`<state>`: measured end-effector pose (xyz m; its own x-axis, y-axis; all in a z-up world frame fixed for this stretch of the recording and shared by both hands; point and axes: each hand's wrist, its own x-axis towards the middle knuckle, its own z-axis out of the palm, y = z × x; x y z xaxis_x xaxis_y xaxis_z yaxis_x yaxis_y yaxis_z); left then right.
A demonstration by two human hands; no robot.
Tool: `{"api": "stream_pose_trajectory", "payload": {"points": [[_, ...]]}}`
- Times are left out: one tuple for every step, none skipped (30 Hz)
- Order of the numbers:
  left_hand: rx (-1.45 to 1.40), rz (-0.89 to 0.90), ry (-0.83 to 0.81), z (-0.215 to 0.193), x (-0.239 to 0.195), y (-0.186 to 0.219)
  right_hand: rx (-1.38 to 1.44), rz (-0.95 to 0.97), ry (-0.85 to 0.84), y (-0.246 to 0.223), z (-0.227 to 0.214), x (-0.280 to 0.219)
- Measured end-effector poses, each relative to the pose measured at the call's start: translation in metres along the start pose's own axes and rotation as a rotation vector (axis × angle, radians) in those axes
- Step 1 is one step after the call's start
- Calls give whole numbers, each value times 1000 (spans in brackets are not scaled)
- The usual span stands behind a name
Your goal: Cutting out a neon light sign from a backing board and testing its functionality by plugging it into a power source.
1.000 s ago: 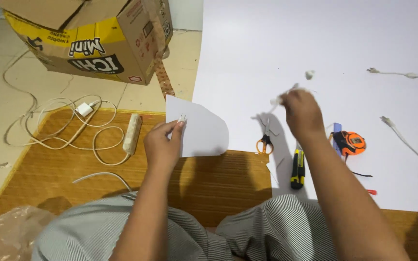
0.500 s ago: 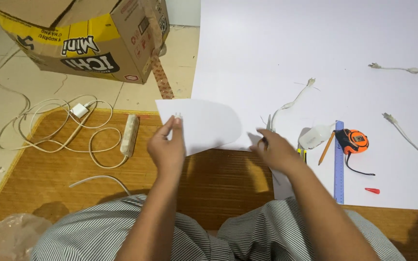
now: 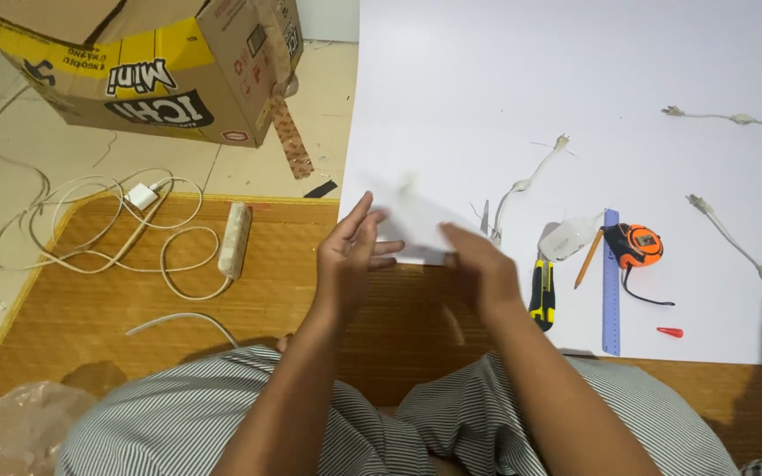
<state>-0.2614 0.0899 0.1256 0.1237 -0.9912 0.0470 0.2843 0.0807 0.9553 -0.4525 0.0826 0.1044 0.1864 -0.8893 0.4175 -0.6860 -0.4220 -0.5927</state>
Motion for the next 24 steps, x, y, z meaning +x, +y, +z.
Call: {"api": "stream_pose_trajectory", "payload": {"points": [[-2, -1, 3, 2, -1, -4, -1, -1, -3, 9, -3, -1], [68, 19, 8, 2, 0, -8, -26, 118, 116, 17, -4, -2], [138, 38, 13, 2, 0, -12, -52, 236, 237, 26, -4, -3], [139, 35, 12, 0, 1, -19, -52, 239, 236, 33, -4, 0], [337, 23, 39, -2, 3, -25, 285, 413, 348, 40, -4, 3], [534, 12, 64, -3, 5, -32, 627, 583, 453, 47, -5, 6], [534, 9, 62, -3, 5, -35, 625, 585, 453, 46, -7, 4], [621, 48, -15, -3, 5, -37, 843, 670, 465, 44, -8, 2], [707, 88, -93, -3, 5, -40, 1062, 751, 473, 42, -8, 0], [707, 85, -95, -2, 5, -40, 1060, 755, 474, 43, -4, 1], [640, -29, -100, 0, 5, -40, 1086, 850, 455, 44, 0, 3], [568, -143, -101, 3, 5, -41, 1107, 944, 432, 46, 2, 4], [564, -147, -102, 3, 5, -40, 1101, 947, 431, 48, 2, 5], [504, -172, -37, 2, 6, -37, 1105, 1033, 394, 48, 3, 6], [445, -197, 28, 1, 6, -35, 1107, 1119, 355, 49, 5, 6], [447, -202, 25, -3, 9, -39, 1106, 1125, 358, 51, 5, 8], [364, -196, 39, -6, 12, -44, 1083, 1156, 286, 53, 6, 9], [280, -184, 52, -10, 16, -47, 1062, 1182, 213, 54, 6, 12], [282, -186, 50, -12, 16, -49, 1063, 1184, 216, 39, 0, 14], [286, -164, 60, -13, 17, -52, 1082, 1178, 173, 23, -6, 17], [290, -141, 69, -15, 18, -54, 1101, 1172, 131, 7, -12, 20], [291, -140, 66, -12, 15, -56, 1104, 1172, 134, 6, -12, 19], [638, 83, 56, -10, 12, -58, 1021, 1114, 144, 5, -11, 19], [978, 313, 44, -7, 9, -61, 938, 1057, 152, 4, -10, 18]]}}
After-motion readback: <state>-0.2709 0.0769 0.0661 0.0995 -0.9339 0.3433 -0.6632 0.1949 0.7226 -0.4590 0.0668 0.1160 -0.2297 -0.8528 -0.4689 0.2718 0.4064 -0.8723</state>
